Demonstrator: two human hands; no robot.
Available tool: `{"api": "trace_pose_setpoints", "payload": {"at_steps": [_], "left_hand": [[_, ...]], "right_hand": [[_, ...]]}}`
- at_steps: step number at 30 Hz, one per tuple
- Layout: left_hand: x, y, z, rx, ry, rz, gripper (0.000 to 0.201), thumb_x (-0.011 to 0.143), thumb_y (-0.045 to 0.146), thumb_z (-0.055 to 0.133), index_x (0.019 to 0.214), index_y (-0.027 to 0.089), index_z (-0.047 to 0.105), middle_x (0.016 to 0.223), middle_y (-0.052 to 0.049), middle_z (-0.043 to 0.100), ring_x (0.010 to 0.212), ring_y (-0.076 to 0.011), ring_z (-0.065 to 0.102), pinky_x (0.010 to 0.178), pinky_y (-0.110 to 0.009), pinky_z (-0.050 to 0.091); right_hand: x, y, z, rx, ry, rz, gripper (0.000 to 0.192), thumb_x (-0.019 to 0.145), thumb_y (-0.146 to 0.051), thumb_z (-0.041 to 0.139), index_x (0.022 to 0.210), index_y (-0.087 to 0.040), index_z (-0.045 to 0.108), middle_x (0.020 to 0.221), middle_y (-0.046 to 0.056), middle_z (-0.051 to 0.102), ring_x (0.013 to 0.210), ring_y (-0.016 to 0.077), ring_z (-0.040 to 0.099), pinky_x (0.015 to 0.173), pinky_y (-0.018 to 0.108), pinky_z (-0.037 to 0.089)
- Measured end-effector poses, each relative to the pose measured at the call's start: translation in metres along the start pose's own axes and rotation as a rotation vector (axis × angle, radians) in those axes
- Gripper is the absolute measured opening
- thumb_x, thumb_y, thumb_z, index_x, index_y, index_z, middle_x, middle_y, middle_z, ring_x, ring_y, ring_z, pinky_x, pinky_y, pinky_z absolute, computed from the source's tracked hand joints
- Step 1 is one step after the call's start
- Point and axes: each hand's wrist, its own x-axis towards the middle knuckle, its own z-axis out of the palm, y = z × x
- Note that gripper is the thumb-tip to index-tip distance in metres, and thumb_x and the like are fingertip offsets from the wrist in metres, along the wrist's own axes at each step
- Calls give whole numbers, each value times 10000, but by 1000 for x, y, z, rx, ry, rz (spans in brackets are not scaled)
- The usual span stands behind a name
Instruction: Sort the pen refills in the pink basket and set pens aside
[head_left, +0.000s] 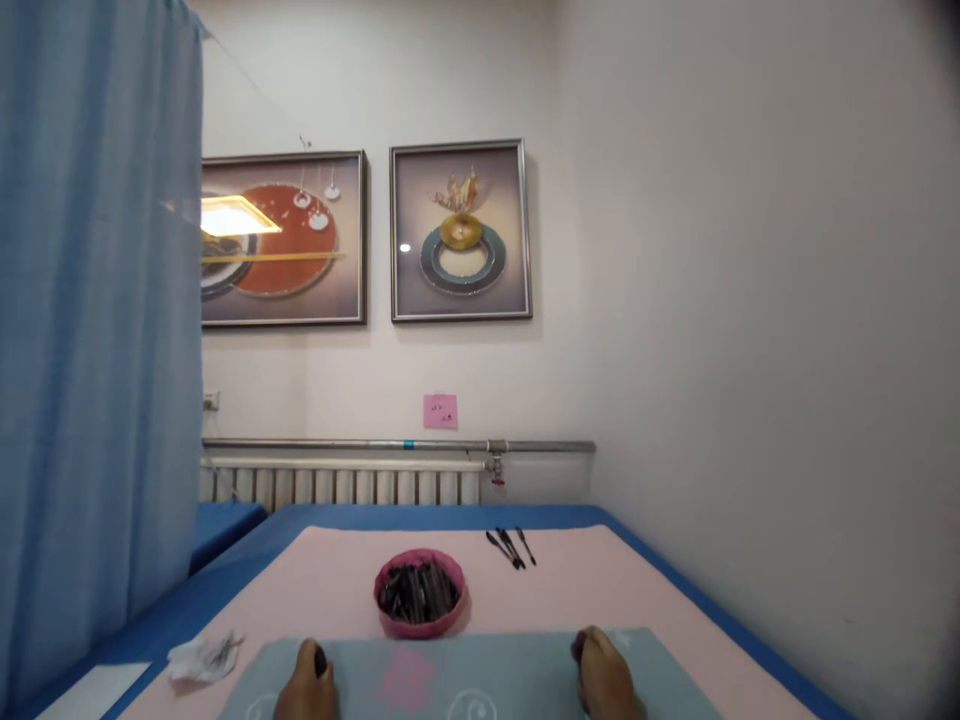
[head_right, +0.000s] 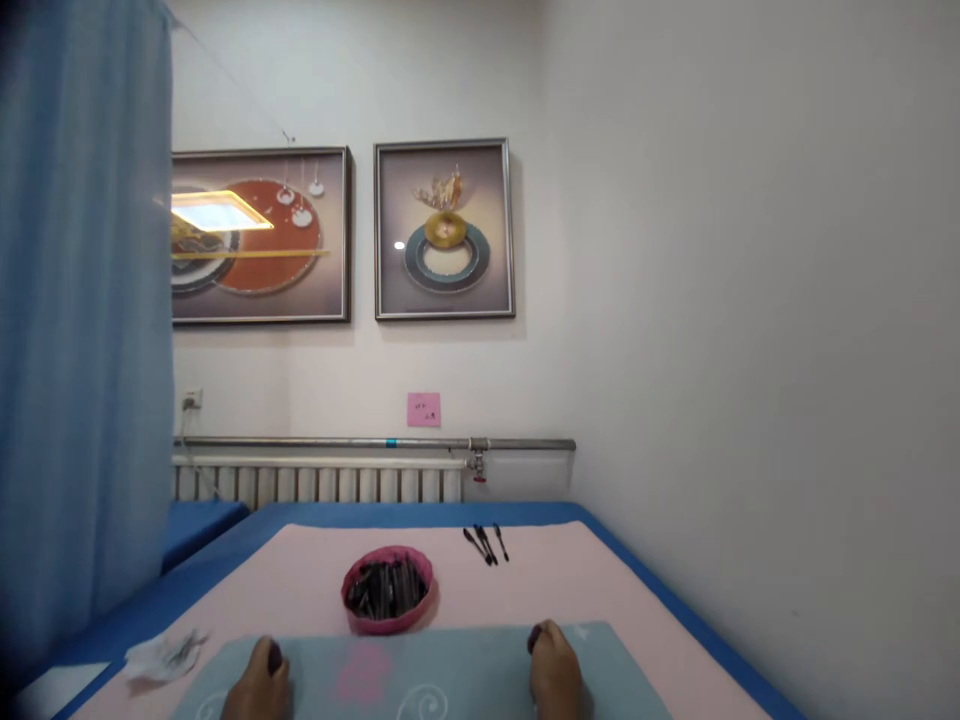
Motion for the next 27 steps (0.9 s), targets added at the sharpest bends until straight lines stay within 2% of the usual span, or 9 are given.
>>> {"api": "trace_pose_setpoints", "payload": {"at_steps": [4, 10, 16, 21, 24, 27], "left_hand": [[-2, 4, -11, -71, 39, -9, 149, 844, 184, 380, 708, 245, 394, 648, -27, 591, 633, -204, 584, 573, -263, 352], [4, 9, -9, -59, 67, -5, 188, 812, 182, 424, 649, 243, 354, 593, -1, 534, 578, -174, 527, 545, -255, 303], [37, 32, -2, -14, 74, -26, 144, 801, 200, 439, 672, 239, 388, 592, 10, 509, 576, -162, 489, 551, -255, 297], [72, 51, 11, 16, 49, -56, 124, 792, 202, 444, 676, 241, 427, 611, 0, 548, 611, -170, 527, 570, -258, 326], [89, 58, 22, 30, 9, -83, 65, 793, 217, 447, 742, 234, 484, 681, -30, 613, 671, -190, 575, 592, -265, 360], [100, 65, 36, 40, -44, -107, 142, 823, 276, 416, 854, 203, 534, 809, -94, 670, 741, -221, 613, 600, -287, 388]], "right_hand": [[-4, -6, -1, 52, -50, 64, 218, 752, -252, 357, 547, -248, 429, 355, -24, 397, 371, 168, 441, 419, 275, 313], [-2, -21, 12, 175, -123, 168, 141, 692, -246, 365, 557, -243, 406, 364, -46, 353, 310, 130, 353, 357, 250, 251], [15, -42, 43, 286, -221, 225, 45, 654, -247, 379, 616, -238, 403, 403, -72, 330, 310, 95, 295, 334, 206, 199], [35, -53, 74, 287, -304, 221, 53, 663, -240, 372, 623, -232, 405, 407, -84, 301, 305, 77, 250, 339, 192, 183], [46, -55, 96, 229, -369, 188, 86, 665, -243, 396, 638, -219, 474, 400, -69, 346, 304, 85, 287, 340, 199, 192], [54, -58, 118, 170, -412, 110, 173, 689, -282, 423, 727, -205, 572, 500, -8, 518, 399, 126, 455, 372, 221, 294]]}}
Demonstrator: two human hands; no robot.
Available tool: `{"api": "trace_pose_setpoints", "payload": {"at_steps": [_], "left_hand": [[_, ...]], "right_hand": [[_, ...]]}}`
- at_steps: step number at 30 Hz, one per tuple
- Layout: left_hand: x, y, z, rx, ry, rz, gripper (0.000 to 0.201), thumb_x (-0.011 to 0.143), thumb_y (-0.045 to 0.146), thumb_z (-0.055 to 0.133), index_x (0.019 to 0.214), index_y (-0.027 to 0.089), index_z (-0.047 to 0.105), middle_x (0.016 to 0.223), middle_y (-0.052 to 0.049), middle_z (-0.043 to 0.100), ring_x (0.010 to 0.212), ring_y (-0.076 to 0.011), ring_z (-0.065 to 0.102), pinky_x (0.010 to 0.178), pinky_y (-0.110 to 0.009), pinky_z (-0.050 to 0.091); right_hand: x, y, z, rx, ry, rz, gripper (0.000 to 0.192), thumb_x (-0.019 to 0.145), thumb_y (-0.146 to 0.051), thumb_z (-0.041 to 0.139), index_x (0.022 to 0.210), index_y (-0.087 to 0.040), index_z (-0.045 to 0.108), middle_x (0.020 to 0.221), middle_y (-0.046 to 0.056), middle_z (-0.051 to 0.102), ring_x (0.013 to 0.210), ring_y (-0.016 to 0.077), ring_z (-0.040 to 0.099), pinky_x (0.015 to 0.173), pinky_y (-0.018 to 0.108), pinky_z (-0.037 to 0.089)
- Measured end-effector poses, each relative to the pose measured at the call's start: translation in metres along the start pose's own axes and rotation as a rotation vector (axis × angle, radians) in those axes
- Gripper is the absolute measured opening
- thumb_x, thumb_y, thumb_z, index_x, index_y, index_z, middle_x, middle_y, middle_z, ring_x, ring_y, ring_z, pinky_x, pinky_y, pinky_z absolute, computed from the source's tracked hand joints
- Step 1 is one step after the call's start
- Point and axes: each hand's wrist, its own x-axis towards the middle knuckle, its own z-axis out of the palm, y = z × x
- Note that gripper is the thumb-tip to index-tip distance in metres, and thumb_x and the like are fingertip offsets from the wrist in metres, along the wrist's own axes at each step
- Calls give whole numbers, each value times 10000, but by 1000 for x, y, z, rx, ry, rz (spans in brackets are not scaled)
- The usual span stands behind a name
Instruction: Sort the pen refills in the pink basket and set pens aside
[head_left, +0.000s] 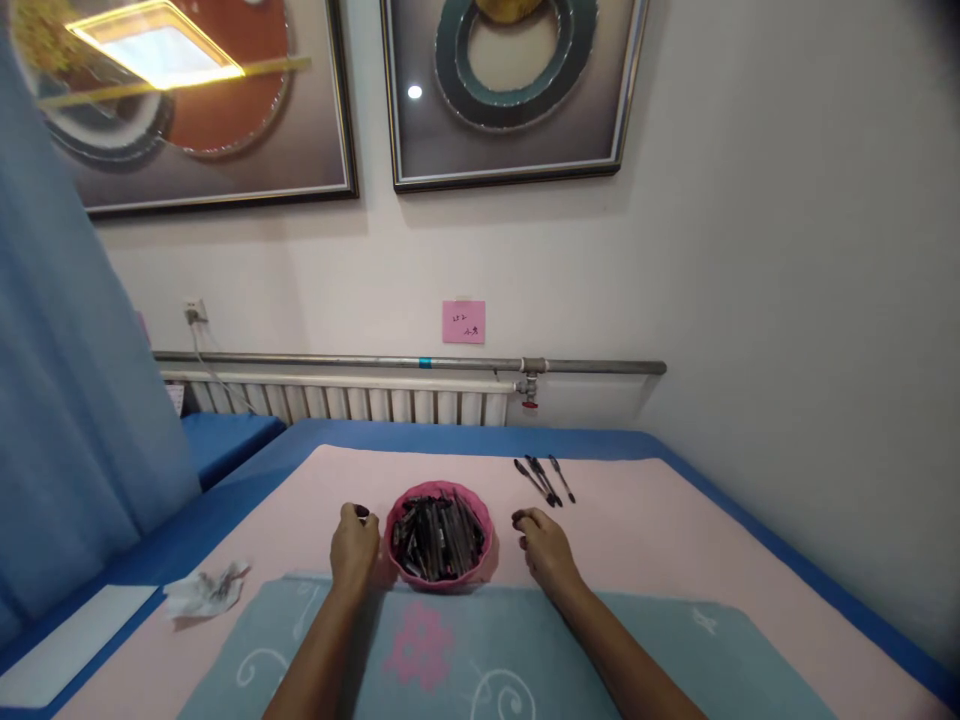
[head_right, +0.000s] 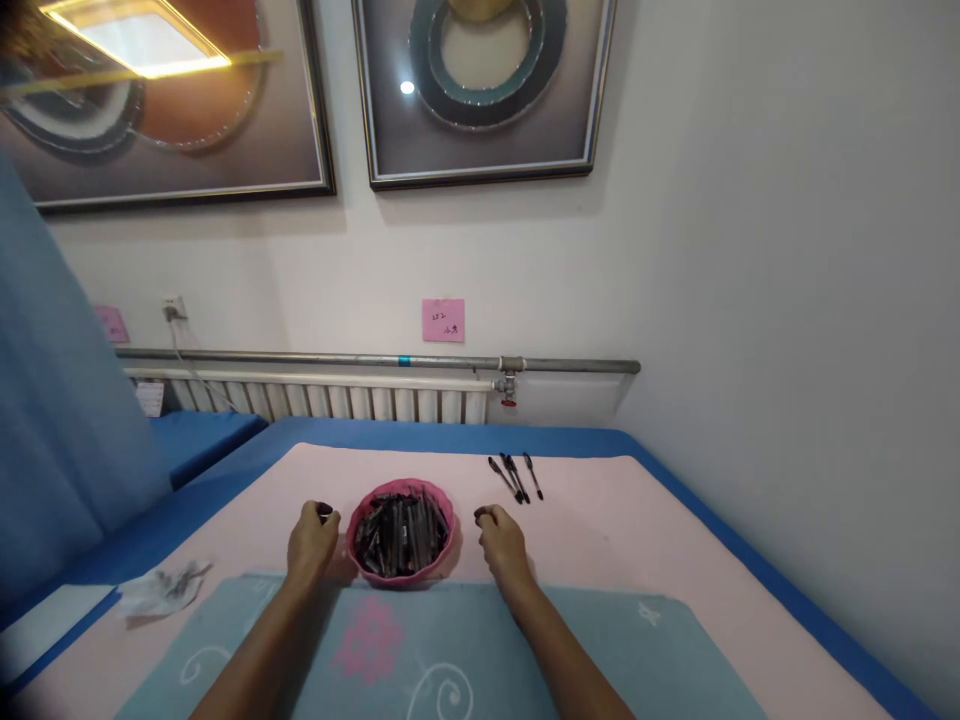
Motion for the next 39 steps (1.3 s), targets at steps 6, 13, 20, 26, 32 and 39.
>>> {"api": "trace_pose_setpoints", "payload": {"at_steps": [6, 13, 20, 26, 32, 39], "left_hand": [[10, 15, 27, 35, -159, 58, 248, 839, 324, 405, 724, 184, 575, 820, -126, 691, 784, -230, 629, 636, -288, 393], [27, 48, 61, 5, -246, 96, 160, 808, 250, 453, 721, 184, 570, 790, -106, 683, 747, -204, 605, 634, -279, 369], [18, 54, 72, -191, -341, 109, 357, 834, 465, 410, 652, 186, 538, 631, -20, 610, 622, -158, 544, 571, -257, 380], [9, 46, 65, -664, -330, -59, 415, 725, 563, 537, 726, 154, 605, 628, 0, 596, 573, -140, 523, 542, -257, 406], [3, 43, 69, -622, -208, 39, 327, 762, 441, 535, 903, 164, 639, 829, -49, 644, 729, -175, 591, 632, -276, 468], [8, 35, 73, -354, -186, 256, 224, 797, 270, 482, 874, 208, 682, 1046, -77, 616, 958, -213, 579, 834, -333, 475]], "right_hand": [[23, -3, 24, -133, -91, -157, 300, 726, -336, 448, 881, -207, 671, 891, 66, 698, 846, 209, 628, 743, 299, 468], [53, 3, 14, -244, -119, -182, 302, 748, -285, 414, 864, -173, 670, 848, 75, 699, 827, 213, 622, 779, 297, 434], [72, 10, 2, -250, -140, -127, 263, 770, -271, 425, 896, -210, 647, 817, 25, 695, 779, 178, 614, 722, 258, 425], [77, 6, 7, -267, -160, -123, 167, 755, -279, 440, 705, -224, 589, 706, 4, 649, 703, 179, 564, 656, 257, 392], [71, 1, 7, -272, -170, -123, 174, 766, -274, 413, 714, -227, 572, 741, 4, 650, 719, 174, 564, 670, 258, 391], [66, 2, 9, -249, -150, -166, 197, 766, -282, 415, 733, -220, 599, 727, 6, 651, 707, 179, 570, 664, 262, 408]]}}
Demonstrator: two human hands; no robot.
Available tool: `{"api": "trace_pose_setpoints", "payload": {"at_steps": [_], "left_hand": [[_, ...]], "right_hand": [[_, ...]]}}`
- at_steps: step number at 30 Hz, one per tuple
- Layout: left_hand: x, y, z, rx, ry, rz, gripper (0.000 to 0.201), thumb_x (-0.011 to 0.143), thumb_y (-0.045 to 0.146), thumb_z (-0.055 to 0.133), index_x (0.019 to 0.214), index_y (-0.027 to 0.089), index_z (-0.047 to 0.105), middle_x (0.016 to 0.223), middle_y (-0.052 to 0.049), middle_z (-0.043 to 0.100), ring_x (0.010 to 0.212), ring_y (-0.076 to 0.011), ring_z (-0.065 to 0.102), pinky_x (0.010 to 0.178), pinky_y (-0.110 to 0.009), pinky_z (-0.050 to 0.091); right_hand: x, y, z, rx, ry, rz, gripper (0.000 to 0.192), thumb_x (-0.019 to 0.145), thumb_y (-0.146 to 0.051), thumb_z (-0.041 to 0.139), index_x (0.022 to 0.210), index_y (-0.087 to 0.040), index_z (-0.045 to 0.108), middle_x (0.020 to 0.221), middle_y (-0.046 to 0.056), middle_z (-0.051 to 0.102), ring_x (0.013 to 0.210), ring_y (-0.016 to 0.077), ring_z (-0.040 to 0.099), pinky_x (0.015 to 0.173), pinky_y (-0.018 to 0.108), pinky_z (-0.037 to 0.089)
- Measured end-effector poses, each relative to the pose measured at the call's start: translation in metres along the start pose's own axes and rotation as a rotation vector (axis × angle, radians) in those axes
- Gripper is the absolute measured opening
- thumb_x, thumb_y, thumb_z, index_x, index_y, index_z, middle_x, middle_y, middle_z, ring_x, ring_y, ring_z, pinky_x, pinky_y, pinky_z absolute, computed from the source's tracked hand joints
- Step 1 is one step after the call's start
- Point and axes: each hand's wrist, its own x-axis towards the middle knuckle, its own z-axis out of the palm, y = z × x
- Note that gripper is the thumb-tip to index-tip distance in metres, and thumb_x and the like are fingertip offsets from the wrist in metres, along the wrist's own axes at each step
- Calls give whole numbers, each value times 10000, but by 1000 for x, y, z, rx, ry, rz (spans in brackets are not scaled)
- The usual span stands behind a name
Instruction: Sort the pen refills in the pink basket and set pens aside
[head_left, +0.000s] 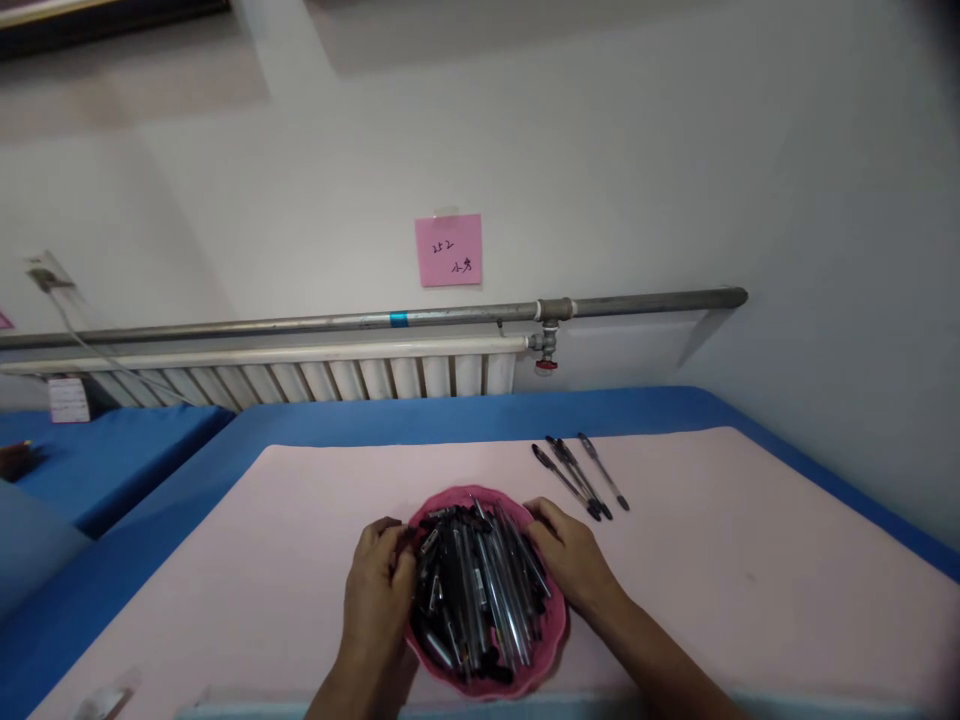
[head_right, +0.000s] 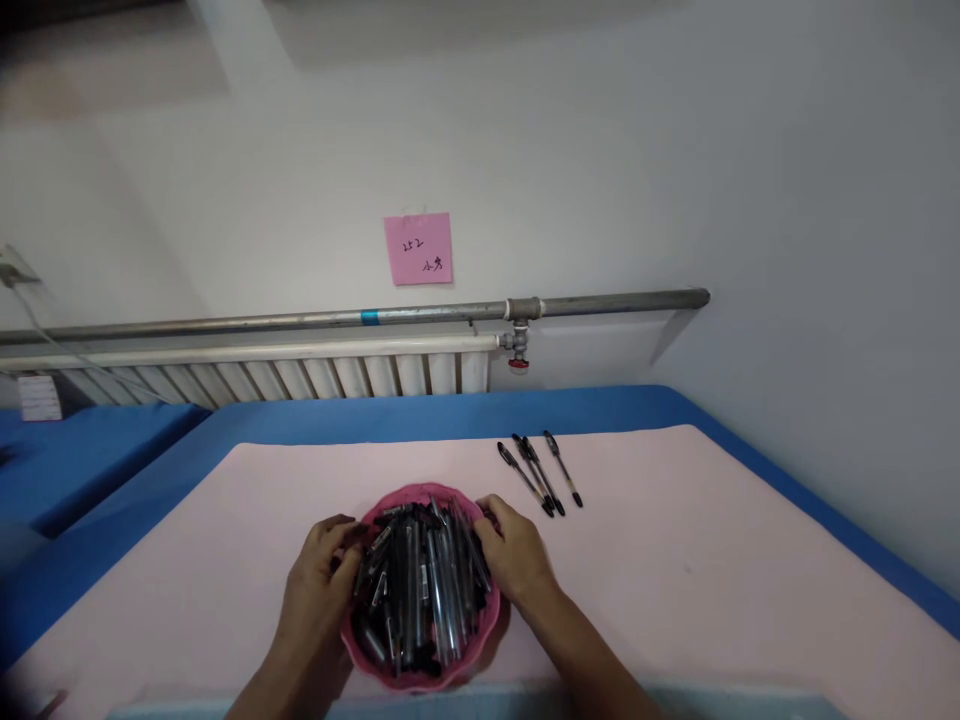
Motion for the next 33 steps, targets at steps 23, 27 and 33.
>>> {"api": "trace_pose_setpoints", "payload": {"at_steps": [23, 27, 33], "left_hand": [[-9, 6, -16, 143, -104, 23, 236, 814, 336, 471, 831, 209, 669, 1038, -74, 615, 988, -229, 568, 869, -352, 445], [-11, 9, -19, 194, -77, 30, 217, 805, 356, 486, 817, 212, 648, 1012, -76, 618, 979, -241, 569, 880, -379, 448], [-23, 17, -13, 331, 59, 256, 137, 779, 301, 530, 837, 219, 622, 1157, -99, 566, 1102, -273, 493, 959, -434, 394]], "right_hand": [[-4, -5, 7, -24, -64, -33, 181, 760, -241, 421, 790, -221, 598, 744, 12, 653, 702, 175, 569, 652, 260, 399], [-4, -6, 6, -40, -63, -31, 177, 762, -255, 413, 756, -225, 588, 728, 7, 646, 691, 173, 564, 649, 260, 400], [-5, -6, 7, -61, -60, -24, 184, 758, -262, 417, 757, -221, 596, 724, 5, 648, 686, 177, 562, 636, 259, 390]]}}
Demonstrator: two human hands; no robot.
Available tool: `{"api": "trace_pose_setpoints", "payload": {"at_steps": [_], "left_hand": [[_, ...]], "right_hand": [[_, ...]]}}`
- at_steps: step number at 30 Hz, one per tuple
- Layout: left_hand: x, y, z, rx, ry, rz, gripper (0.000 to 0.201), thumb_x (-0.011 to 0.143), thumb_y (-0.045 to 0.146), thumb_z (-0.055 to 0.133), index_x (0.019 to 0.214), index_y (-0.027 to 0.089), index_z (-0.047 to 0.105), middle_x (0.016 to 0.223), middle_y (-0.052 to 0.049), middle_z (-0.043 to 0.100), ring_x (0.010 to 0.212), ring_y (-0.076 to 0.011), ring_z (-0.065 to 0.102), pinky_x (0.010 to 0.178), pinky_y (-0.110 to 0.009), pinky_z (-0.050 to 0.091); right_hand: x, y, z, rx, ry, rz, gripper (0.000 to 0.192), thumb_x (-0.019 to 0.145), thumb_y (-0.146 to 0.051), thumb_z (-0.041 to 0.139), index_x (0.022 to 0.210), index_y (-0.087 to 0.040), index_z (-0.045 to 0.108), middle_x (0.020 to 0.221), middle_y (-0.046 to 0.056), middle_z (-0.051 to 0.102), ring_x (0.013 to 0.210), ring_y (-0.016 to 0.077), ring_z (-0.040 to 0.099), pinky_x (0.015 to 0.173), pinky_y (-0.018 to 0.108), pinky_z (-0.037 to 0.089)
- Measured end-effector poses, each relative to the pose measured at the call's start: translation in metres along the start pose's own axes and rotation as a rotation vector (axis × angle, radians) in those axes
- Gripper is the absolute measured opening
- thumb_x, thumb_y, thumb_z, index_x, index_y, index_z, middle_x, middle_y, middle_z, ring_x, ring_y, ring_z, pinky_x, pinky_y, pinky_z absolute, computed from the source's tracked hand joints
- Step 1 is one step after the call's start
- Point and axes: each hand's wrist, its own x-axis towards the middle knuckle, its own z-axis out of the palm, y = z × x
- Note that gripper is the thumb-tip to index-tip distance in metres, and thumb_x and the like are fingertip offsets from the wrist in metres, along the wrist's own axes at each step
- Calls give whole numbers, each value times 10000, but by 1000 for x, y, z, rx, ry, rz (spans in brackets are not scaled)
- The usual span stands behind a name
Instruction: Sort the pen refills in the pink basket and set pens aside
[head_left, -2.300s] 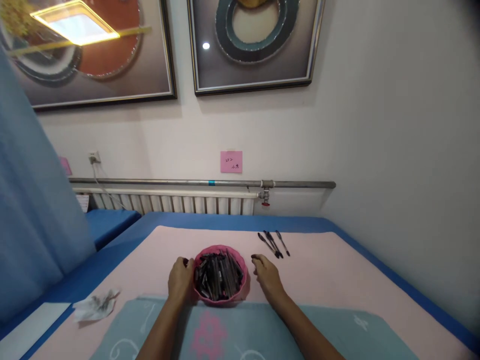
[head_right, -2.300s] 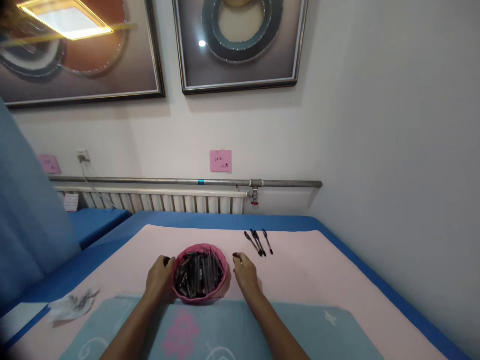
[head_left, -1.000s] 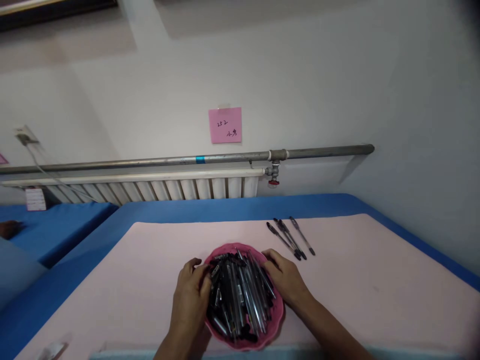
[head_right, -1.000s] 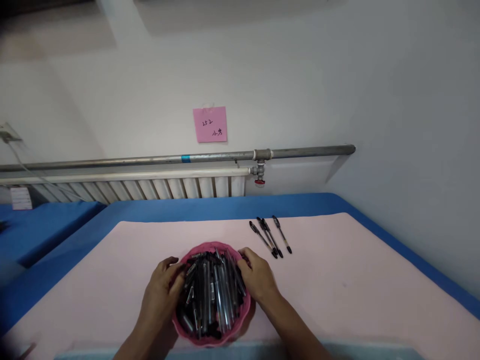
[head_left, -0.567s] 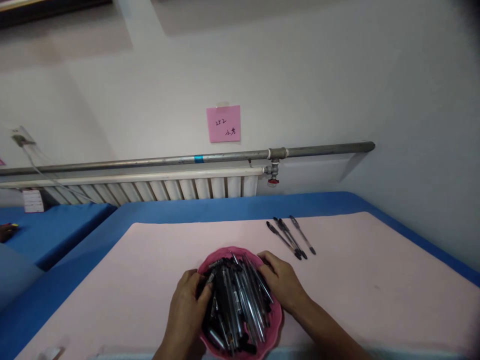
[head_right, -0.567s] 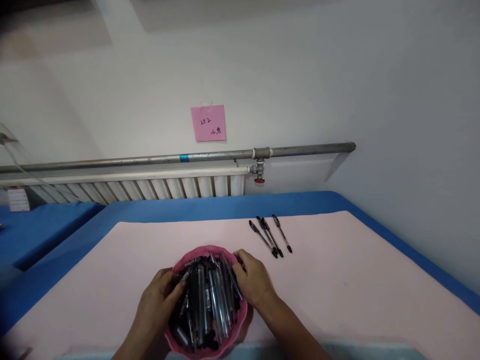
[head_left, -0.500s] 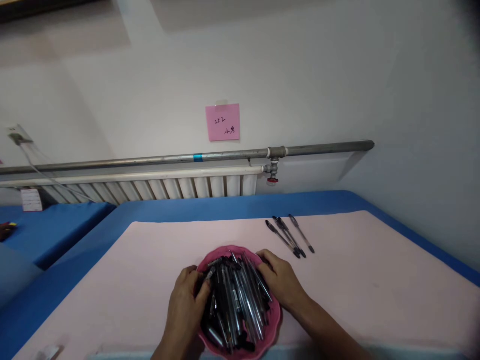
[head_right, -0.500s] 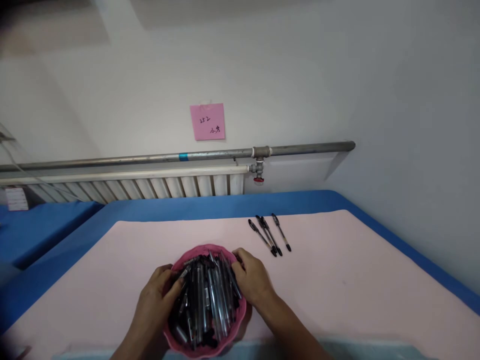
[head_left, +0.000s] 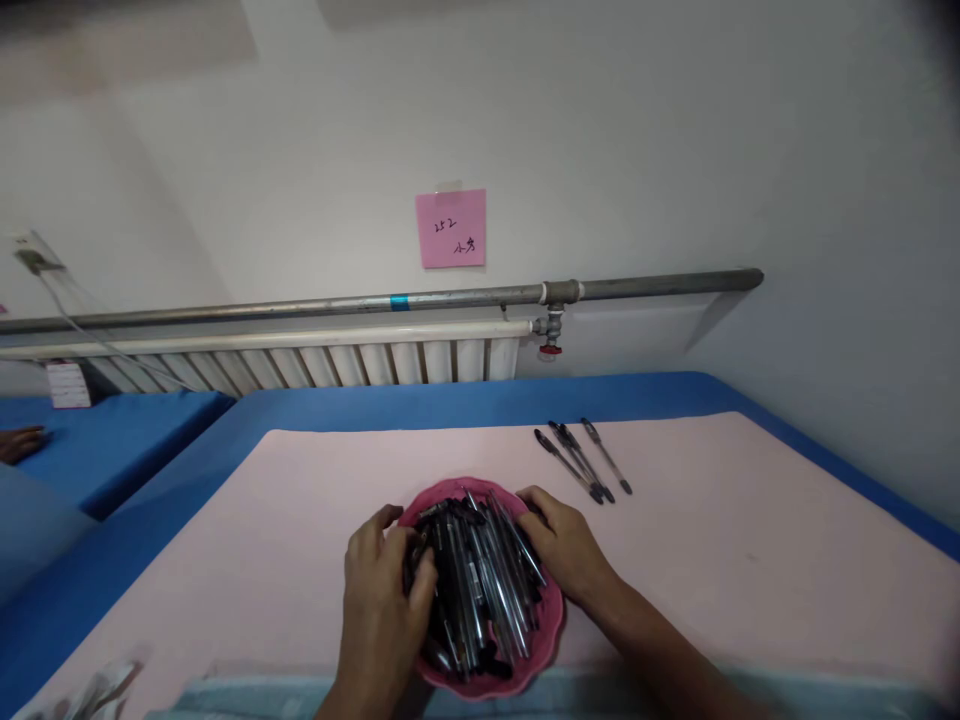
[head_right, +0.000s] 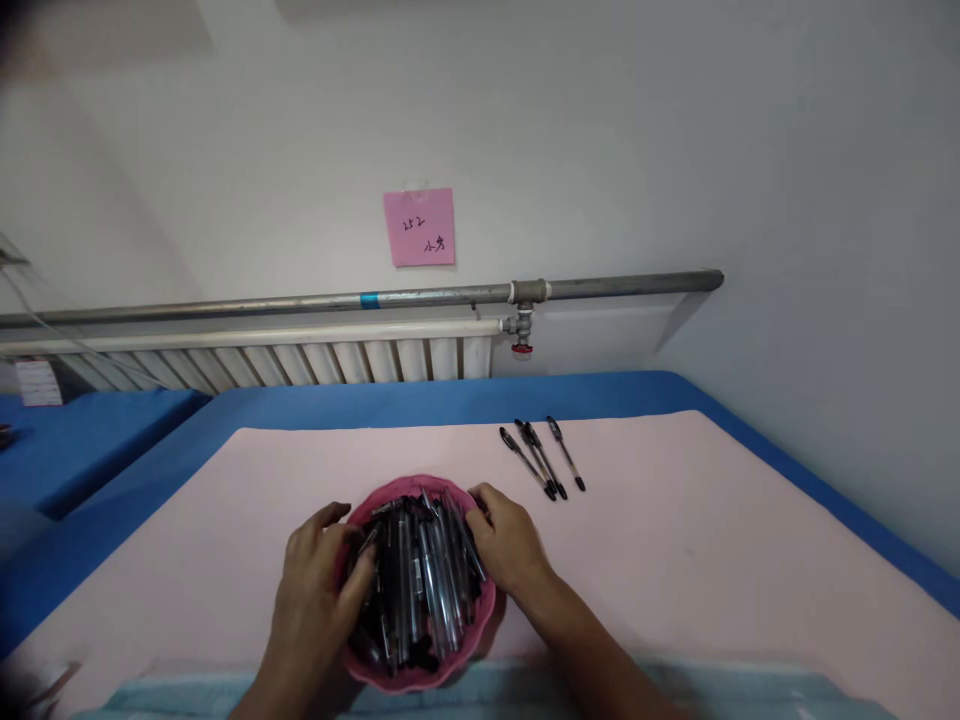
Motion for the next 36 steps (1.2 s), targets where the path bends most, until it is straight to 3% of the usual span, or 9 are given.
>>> {"api": "trace_pose_setpoints", "payload": {"at_steps": [3, 7, 12, 15, 18, 22, 27, 36], "left_hand": [[-7, 6, 6, 86, -92, 89, 130, 774, 305, 543, 803, 232, 647, 1158, -91, 596, 1113, -294, 483, 945, -470, 380], [-10, 5, 13, 154, -195, 108, 178, 760, 378, 571, 787, 234, 671, 1249, -88, 580, 1200, -332, 424, 955, -511, 341], [-8, -1, 16, 205, -212, 100, 209, 746, 395, 583, 803, 222, 686, 1247, -95, 596, 1195, -339, 439, 946, -511, 339], [-7, 0, 15, 232, -204, 87, 184, 743, 356, 582, 805, 222, 692, 1226, -92, 613, 1184, -331, 455, 938, -496, 349], [-7, 6, 11, 248, -218, 104, 170, 751, 305, 563, 809, 215, 695, 1201, -81, 629, 1170, -323, 468, 929, -485, 359], [-8, 14, 5, 262, -237, 133, 239, 795, 338, 513, 806, 180, 692, 1180, -105, 633, 1141, -331, 481, 931, -502, 349], [-7, 20, 1, 227, -267, 122, 191, 780, 297, 537, 777, 182, 689, 1172, -98, 636, 1136, -325, 486, 937, -515, 334], [-4, 14, -2, -11, -254, 15, 193, 796, 285, 506, 718, 214, 668, 1109, -75, 652, 1056, -288, 537, 911, -504, 344]], "right_hand": [[0, 0, 1, -12, 3, 1, 178, 765, -263, 425, 752, -215, 595, 709, 4, 640, 677, 173, 559, 635, 257, 385], [-1, 1, 2, -26, 7, -11, 176, 775, -246, 416, 759, -212, 588, 747, 17, 645, 715, 176, 561, 655, 258, 388], [-2, 4, 4, -42, 7, 0, 165, 789, -221, 423, 767, -215, 586, 758, 20, 646, 707, 169, 561, 656, 262, 398], [-4, 2, 4, -73, 58, -17, 171, 789, -205, 453, 872, -217, 602, 821, 36, 648, 740, 175, 569, 683, 273, 416], [-9, -5, 2, -204, 153, -161, 185, 799, -175, 456, 917, -204, 596, 908, 64, 617, 833, 197, 552, 755, 310, 424], [-21, -12, 3, -462, 120, -350, 157, 821, -154, 452, 832, -181, 606, 981, 95, 590, 912, 228, 505, 814, 365, 414], [-27, -11, 8, -560, 62, -284, 127, 797, -131, 481, 783, -174, 599, 917, 102, 598, 853, 228, 509, 782, 363, 430], [-24, -5, 10, -376, 88, -198, 124, 783, -124, 486, 778, -185, 594, 1003, 82, 606, 934, 227, 524, 842, 377, 432]]}}
